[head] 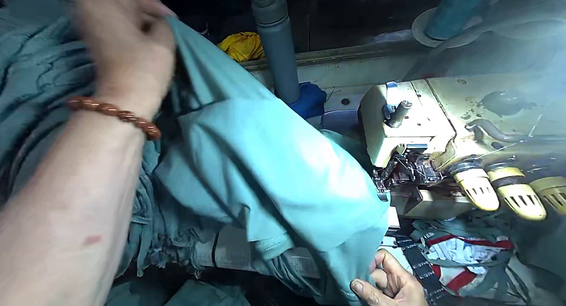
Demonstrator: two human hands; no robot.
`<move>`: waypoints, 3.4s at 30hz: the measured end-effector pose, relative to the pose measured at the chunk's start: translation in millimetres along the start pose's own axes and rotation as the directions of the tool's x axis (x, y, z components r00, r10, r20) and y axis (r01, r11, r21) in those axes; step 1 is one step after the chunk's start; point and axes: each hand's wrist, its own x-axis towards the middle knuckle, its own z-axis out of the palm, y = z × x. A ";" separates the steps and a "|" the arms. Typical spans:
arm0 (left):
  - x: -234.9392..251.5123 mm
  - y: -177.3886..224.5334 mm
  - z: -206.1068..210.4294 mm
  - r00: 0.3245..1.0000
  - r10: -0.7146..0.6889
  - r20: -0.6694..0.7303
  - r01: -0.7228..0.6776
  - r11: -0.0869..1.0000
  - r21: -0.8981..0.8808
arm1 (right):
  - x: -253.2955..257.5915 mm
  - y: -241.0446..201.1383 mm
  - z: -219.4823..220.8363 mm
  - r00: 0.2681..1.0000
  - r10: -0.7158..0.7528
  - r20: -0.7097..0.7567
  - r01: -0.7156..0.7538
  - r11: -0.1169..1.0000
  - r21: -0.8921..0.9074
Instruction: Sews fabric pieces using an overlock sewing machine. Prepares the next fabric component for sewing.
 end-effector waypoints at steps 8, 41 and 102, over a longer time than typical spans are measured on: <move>-114.4 110.9 82.4 0.811 -0.353 0.466 0.548 0.736 -0.397 | -7.2 18.5 -17.2 0.989 -0.004 0.145 -0.003 0.999 0.051; -313.4 227.3 1.1 0.945 0.103 0.310 0.034 0.913 -0.407 | -24.3 32.4 -19.7 0.861 -0.390 0.327 0.407 0.913 0.020; -251.7 197.9 2.4 0.544 -0.151 0.825 0.280 0.960 -0.009 | 43.4 -22.9 -6.3 0.975 -0.211 -0.063 0.219 0.960 0.175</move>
